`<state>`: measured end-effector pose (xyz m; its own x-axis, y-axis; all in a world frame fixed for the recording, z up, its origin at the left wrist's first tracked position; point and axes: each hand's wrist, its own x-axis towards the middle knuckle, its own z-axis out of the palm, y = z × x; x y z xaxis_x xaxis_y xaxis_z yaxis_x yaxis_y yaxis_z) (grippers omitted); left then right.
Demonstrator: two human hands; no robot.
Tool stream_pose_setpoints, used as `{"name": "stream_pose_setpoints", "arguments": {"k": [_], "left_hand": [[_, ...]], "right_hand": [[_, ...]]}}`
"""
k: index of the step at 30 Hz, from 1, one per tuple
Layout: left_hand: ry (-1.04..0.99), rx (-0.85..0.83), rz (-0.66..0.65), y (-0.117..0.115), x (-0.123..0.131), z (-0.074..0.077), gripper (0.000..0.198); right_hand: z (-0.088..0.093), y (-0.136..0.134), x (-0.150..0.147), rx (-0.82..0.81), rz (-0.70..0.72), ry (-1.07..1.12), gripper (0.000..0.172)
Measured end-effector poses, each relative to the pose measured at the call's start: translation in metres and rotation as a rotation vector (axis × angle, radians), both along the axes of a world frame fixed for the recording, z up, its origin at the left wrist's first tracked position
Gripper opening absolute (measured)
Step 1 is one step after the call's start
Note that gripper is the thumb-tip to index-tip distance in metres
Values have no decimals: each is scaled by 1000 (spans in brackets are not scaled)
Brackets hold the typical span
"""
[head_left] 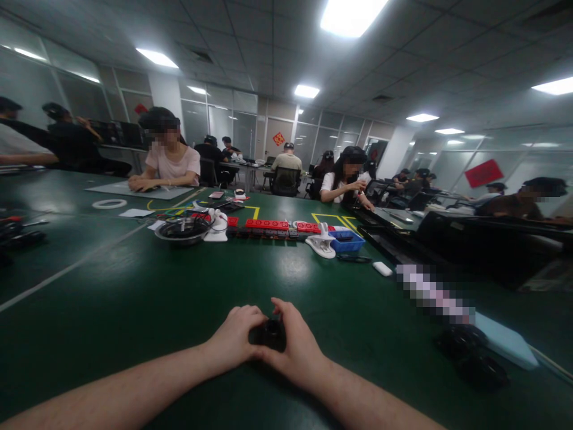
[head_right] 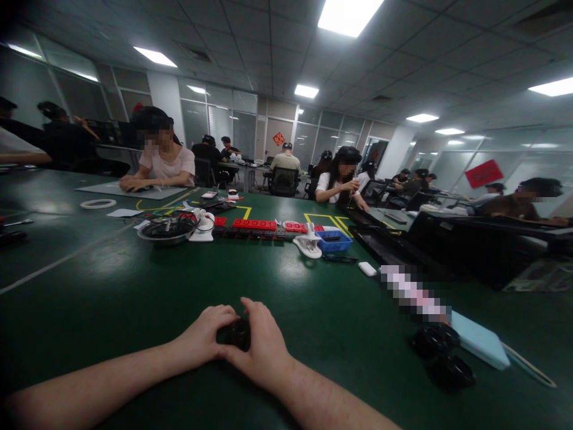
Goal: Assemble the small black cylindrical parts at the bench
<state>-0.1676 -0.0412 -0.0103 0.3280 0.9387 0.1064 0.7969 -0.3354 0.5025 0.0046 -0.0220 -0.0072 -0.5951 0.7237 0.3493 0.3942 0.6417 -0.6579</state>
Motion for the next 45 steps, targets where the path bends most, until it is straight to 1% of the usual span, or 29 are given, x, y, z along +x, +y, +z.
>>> {"name": "stream_pose_setpoints", "arguments": {"k": [3,6,9,11,13,15,17,20,22,25,27,29,32,34,37,42,45], "left_hand": [[-4,2,-1,-2,2,4,24],[-3,2,4,-3,4,7,22],[7,10,9,-3,4,6,30],[16,21,6,-2,2,4,34],[20,28,-2,-1,1,1,31],[24,32,-11,0,1,-1,27],[26,31,-16,0,1,-1,26],[30,25,-18,-1,1,2,26],[29,17,-20,-2,2,3,24],[36,2,-18,-3,2,5,25],[44,-1,-7,-3,2,5,30],[43,1,-1,-3,2,5,31],[25,4,-11,-3,2,6,28],[13,3,-22,-3,2,7,28],[1,2,-28,-2,2,7,28],[26,11,-19,-2,1,4,26],[37,16,-13,-2,1,2,23]], "right_hand": [[0,0,-2,1,-1,-19,63],[1,0,1,13,66,12,56],[3,1,5,2,170,35,62],[3,1,6,-9,196,43,68],[2,1,5,-15,157,53,70],[1,2,4,-25,76,57,70],[-1,3,2,-35,5,44,70],[-3,5,0,-33,-49,12,67],[-4,6,0,-20,-46,11,61],[-2,5,2,16,47,59,55],[1,3,4,26,127,78,60],[3,2,5,13,163,69,67],[4,3,5,-30,118,51,73],[4,4,5,-45,65,48,73],[2,5,4,-38,24,45,72],[-1,5,1,-20,2,4,71],[-1,4,0,-18,17,-18,65]]}}
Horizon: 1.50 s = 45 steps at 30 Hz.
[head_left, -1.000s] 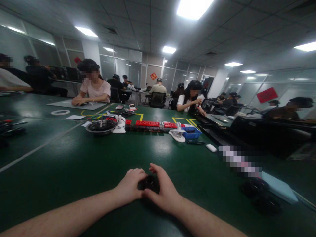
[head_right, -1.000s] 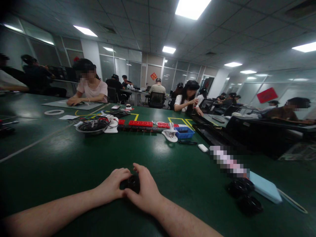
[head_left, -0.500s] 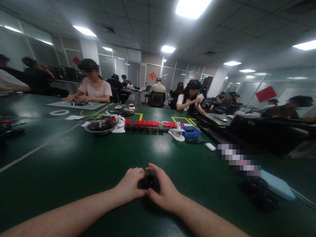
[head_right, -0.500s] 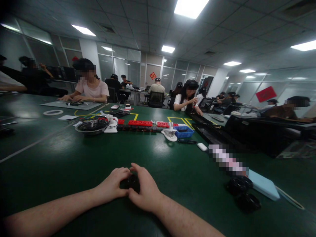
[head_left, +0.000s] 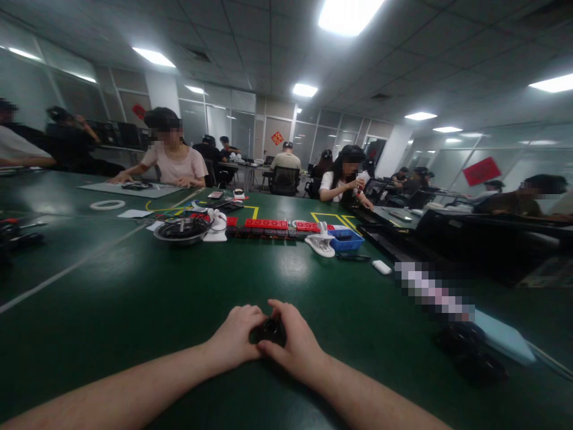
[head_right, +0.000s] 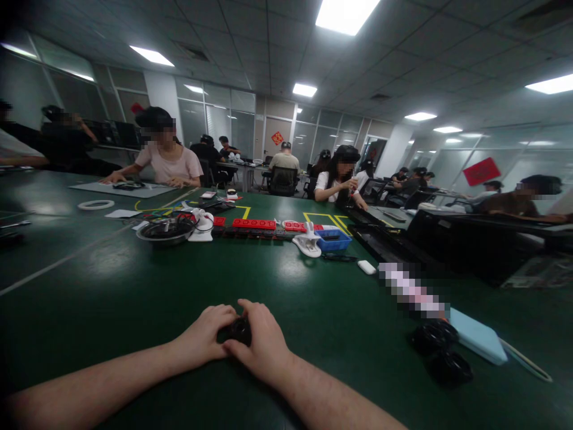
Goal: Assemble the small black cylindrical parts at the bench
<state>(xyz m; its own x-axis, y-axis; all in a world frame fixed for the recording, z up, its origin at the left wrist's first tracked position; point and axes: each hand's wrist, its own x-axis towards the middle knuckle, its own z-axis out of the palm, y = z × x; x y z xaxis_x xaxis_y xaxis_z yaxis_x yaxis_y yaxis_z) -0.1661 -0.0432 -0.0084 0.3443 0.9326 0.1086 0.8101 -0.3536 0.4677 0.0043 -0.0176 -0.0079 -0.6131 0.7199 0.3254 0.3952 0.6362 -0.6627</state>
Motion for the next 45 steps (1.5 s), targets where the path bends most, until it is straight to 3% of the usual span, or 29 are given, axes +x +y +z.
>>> {"name": "stream_pose_setpoints", "arguments": {"k": [3,6,16,21,27,32,35,38,42,45], "left_hand": [[-10,1,9,-1,1,0,23],[-12,6,17,-1,1,1,27],[7,-2,-5,0,0,1,26],[2,-5,2,-1,0,2,19],[9,-12,15,-1,2,4,24],[7,-10,18,-1,3,6,29],[-28,-6,21,-3,2,7,31],[-44,-21,32,-6,1,10,32],[-40,-43,19,-6,0,11,35],[-19,-37,8,-4,0,9,37]], "right_hand": [[2,-1,2,7,81,17,60],[4,-1,5,24,158,53,67],[2,-1,0,6,-16,2,71],[1,-1,-1,17,11,-47,59],[1,-2,1,34,72,-4,57],[0,1,2,37,61,197,51],[2,13,6,-44,-61,376,45],[4,34,15,-182,-159,448,50],[0,56,28,-385,-110,372,55],[-3,64,33,-428,-80,263,51]]}}
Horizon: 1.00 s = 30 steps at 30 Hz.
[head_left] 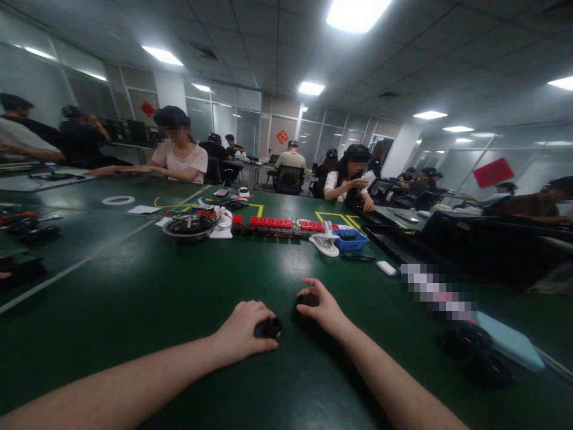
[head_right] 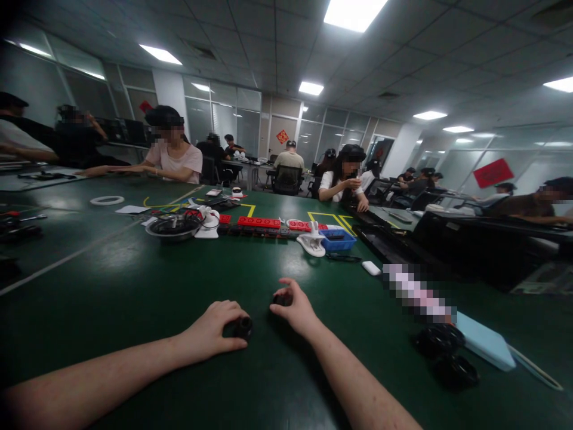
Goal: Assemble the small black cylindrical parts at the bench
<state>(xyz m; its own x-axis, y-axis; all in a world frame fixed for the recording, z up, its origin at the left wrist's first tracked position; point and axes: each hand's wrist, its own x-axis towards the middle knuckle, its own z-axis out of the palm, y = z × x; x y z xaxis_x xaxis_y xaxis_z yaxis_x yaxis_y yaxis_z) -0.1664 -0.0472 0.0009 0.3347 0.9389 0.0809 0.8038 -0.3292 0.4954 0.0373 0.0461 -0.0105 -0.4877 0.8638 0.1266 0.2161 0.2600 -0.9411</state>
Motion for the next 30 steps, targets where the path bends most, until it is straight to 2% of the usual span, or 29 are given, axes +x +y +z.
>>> {"name": "stream_pose_setpoints", "arguments": {"k": [5,9,12,14,16,18,22,26,30], "left_hand": [[3,6,-5,-1,-1,-1,37],[-1,20,-4,-2,0,0,38],[10,43,-4,-1,0,-3,38],[21,55,-8,0,-1,-6,40],[18,54,-8,1,-1,-8,46],[-1,48,15,2,-2,-11,56],[-40,46,54,2,-2,-14,68],[-53,49,42,2,-2,-15,70],[-24,44,-12,3,-3,-16,78]], "right_hand": [[12,-3,13,1,144,-151,49],[26,-11,27,72,215,-363,60],[30,-14,32,71,293,-416,64],[31,-15,31,130,231,-391,54],[32,-19,26,262,100,-363,40],[33,-28,16,423,29,-364,35],[33,-52,-14,634,154,-459,48],[32,-64,-31,699,209,-570,27],[43,-81,-19,718,228,-638,23]]}}
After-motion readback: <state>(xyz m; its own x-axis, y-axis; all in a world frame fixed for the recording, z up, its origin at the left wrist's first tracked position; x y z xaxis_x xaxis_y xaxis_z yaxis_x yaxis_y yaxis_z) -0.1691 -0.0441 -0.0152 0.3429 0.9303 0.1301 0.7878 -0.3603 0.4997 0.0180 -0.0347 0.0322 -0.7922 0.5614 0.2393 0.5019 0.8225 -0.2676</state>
